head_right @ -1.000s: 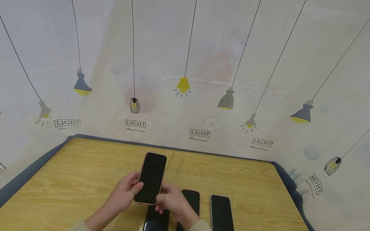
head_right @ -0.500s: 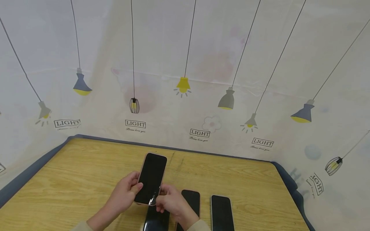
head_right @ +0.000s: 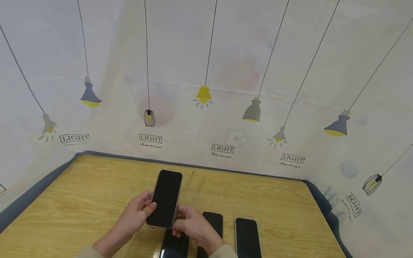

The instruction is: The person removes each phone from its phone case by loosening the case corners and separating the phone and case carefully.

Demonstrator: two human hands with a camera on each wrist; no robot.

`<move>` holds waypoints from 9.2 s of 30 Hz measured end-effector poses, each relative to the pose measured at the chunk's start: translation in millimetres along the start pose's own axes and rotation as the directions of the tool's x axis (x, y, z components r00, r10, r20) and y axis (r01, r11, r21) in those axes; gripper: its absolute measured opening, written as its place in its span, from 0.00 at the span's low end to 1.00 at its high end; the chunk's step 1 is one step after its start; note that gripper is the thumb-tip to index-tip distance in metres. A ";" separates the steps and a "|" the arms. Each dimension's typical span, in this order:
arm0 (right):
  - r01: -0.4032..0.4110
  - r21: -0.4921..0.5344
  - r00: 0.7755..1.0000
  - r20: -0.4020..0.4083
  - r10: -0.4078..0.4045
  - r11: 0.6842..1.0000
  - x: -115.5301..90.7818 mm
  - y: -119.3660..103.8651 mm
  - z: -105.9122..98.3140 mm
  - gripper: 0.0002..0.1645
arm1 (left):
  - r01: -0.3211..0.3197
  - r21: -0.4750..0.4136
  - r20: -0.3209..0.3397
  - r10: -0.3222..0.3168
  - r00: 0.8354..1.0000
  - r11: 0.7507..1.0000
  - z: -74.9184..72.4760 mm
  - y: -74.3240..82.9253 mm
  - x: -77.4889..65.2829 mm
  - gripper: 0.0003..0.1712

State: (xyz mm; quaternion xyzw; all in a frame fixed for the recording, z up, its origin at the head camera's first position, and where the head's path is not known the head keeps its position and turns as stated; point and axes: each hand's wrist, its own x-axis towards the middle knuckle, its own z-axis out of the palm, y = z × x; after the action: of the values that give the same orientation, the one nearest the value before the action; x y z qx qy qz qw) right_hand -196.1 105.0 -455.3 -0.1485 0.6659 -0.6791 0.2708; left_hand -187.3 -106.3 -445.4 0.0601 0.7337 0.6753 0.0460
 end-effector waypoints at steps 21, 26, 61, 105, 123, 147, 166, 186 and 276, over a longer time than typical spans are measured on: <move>-0.040 -0.307 0.997 -0.069 0.019 0.951 -11.1 -11.6 6.8 0.18 | 0.024 0.095 -0.154 -0.009 0.988 0.995 5.4 3.1 -1.7 0.08; -0.035 -0.343 0.996 -0.090 0.004 0.939 -10.3 -11.1 10.1 0.19 | 0.022 0.095 -0.141 -0.008 0.990 0.995 5.9 3.8 -2.7 0.09; -0.039 -0.357 0.973 -0.228 -0.046 0.933 -3.0 1.4 20.3 0.23 | 0.011 0.065 -0.033 -0.009 0.999 0.998 -1.0 -0.5 -7.2 0.10; -0.023 0.028 0.968 -0.250 0.030 0.999 -0.5 8.3 13.6 0.21 | 0.088 0.026 0.031 -0.089 0.996 0.996 -10.6 -15.2 0.1 0.11; -0.037 0.042 0.949 -0.313 0.048 0.998 0.6 1.9 6.6 0.15 | 0.152 0.114 0.022 -0.155 0.988 0.982 -27.4 -14.0 -2.6 0.11; -0.093 -0.098 0.924 -0.380 0.049 0.991 30.5 -3.8 -17.1 0.17 | 0.129 0.232 0.014 -0.136 0.991 0.964 -52.1 -21.6 -18.8 0.13; -0.189 -0.113 0.908 -0.399 0.130 0.975 68.7 0.7 -26.5 0.14 | 0.098 0.143 0.106 -0.114 0.988 0.985 -55.4 -26.3 -22.9 0.13; -0.257 -0.286 0.887 -0.448 0.109 0.923 91.1 4.3 -25.1 0.12 | 0.154 0.173 0.082 -0.170 0.982 0.973 -54.1 -27.0 -20.9 0.15; -0.170 -0.644 0.923 -0.369 -0.108 0.746 -1.8 -1.9 -52.8 0.18 | 0.142 0.702 -0.052 -0.149 0.987 0.698 -40.4 -29.7 -27.6 0.11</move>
State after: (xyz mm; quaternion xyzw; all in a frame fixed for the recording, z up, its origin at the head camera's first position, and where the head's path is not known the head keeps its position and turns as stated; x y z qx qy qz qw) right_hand -224.6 149.5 -456.8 -0.0884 0.9056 -0.4078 0.0761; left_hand -166.9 -152.7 -472.0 0.0179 0.9376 0.3389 0.0761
